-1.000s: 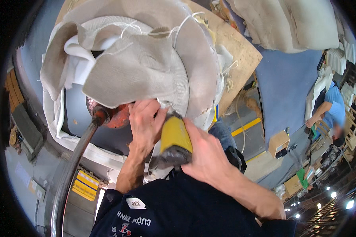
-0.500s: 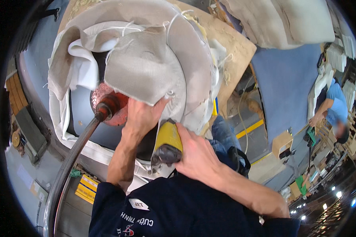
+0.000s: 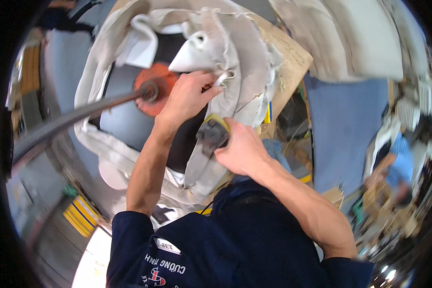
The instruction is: The person staples white fabric onto a black chair base using a yellow pneumatic staple gun, repeatedly pulling and smoothing the fabric around the edges. The person then inserts a white cushion into the covered base and uses a screwdriver to adjust the fabric and secure the assembly.
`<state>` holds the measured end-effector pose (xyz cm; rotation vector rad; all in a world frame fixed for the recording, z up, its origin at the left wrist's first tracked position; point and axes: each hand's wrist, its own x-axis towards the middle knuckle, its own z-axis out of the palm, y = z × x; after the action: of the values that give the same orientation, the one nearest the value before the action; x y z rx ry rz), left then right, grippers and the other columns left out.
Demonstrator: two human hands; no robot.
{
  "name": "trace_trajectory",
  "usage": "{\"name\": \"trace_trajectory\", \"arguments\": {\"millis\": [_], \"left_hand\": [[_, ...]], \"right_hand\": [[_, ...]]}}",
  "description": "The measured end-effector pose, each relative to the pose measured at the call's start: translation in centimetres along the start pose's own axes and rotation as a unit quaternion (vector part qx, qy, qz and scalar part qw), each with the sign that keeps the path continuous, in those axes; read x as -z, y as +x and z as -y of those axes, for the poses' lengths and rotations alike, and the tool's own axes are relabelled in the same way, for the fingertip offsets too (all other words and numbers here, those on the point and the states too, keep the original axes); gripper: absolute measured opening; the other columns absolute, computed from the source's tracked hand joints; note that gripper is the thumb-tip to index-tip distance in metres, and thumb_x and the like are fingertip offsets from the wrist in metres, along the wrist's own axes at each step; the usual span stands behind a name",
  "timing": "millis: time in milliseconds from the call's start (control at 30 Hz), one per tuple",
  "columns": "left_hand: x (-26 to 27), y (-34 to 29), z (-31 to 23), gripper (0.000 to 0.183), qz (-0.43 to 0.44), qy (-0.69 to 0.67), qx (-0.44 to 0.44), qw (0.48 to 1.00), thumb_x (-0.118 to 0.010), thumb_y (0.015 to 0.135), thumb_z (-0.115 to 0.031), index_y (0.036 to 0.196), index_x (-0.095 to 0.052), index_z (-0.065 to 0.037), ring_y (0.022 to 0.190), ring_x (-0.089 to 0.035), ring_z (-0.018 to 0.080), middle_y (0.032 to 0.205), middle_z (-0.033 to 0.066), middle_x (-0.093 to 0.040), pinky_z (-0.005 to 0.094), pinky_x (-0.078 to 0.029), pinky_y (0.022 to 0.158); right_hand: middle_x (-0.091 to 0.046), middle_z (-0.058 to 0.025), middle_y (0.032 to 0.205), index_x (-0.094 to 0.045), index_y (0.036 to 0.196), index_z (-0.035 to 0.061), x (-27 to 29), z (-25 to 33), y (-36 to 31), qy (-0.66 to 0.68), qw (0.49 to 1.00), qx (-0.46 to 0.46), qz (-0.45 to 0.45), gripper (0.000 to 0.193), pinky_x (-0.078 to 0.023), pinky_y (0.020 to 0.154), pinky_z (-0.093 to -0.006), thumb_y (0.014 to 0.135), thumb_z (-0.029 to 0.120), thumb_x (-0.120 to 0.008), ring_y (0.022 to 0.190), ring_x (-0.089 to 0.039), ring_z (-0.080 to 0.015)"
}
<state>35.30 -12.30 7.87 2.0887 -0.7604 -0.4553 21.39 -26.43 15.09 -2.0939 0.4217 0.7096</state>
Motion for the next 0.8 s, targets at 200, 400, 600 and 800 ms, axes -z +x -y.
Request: {"name": "trace_trajectory", "arguments": {"millis": [200, 400, 600, 800], "left_hand": [[-3.9, -15.8, -4.7, 0.062, -0.082, 0.207, 0.015, 0.975, -0.071, 0.087, -0.03, 0.145, -0.054, -0.014, 0.145, -0.041, 0.0346, 0.154, 0.0075, -0.049, 0.0575, -0.03, 0.119], [-8.2, -17.8, -4.4, 0.074, 0.015, 0.345, 0.017, 0.938, -0.046, 0.097, -0.059, 0.161, -0.036, -0.022, 0.157, -0.019, 0.0369, 0.168, -0.0056, -0.031, 0.0726, -0.009, 0.12], [-9.5, -17.7, -4.0, 0.074, -0.036, 0.345, 0.018, 0.938, -0.045, 0.098, -0.061, 0.162, -0.034, -0.027, 0.157, -0.017, 0.0372, 0.169, -0.0084, -0.029, 0.0716, -0.006, 0.121], [-9.3, -17.4, -4.3, 0.073, -0.057, 0.307, 0.036, 0.949, -0.044, 0.097, -0.063, 0.161, -0.036, -0.029, 0.158, -0.016, 0.0364, 0.166, -0.0078, -0.036, 0.0727, -0.006, 0.12]], "right_hand": [[-0.066, -0.0132, 0.067, -0.067, 0.089, -0.0063, 4.1, 0.9, 2.4, 0.092, 0.987, -0.053, 0.122, 0.019, -0.053, 0.055, -0.0359, 0.082, 0.012, -0.065, 0.056, -0.063, -0.0189], [-0.062, -0.0105, 0.064, -0.064, 0.081, -0.0064, 4.1, 1.8, 2.8, 0.08, 0.987, -0.025, 0.14, 0.015, -0.049, 0.048, -0.0334, 0.083, 0.009, -0.065, 0.052, -0.059, -0.017], [-0.064, -0.0114, 0.064, -0.065, 0.081, -0.0068, 4.0, 1.8, 1.6, 0.024, 0.993, 0.001, 0.116, 0.017, -0.049, 0.048, -0.0342, 0.083, 0.01, -0.065, 0.052, -0.06, -0.0176], [-0.063, -0.0105, 0.062, -0.067, 0.082, -0.0067, 2.9, 2.3, 0.4, -0.007, 0.995, -0.023, 0.097, 0.017, -0.048, 0.048, -0.0336, 0.084, 0.01, -0.065, 0.051, -0.06, -0.0174]]}}
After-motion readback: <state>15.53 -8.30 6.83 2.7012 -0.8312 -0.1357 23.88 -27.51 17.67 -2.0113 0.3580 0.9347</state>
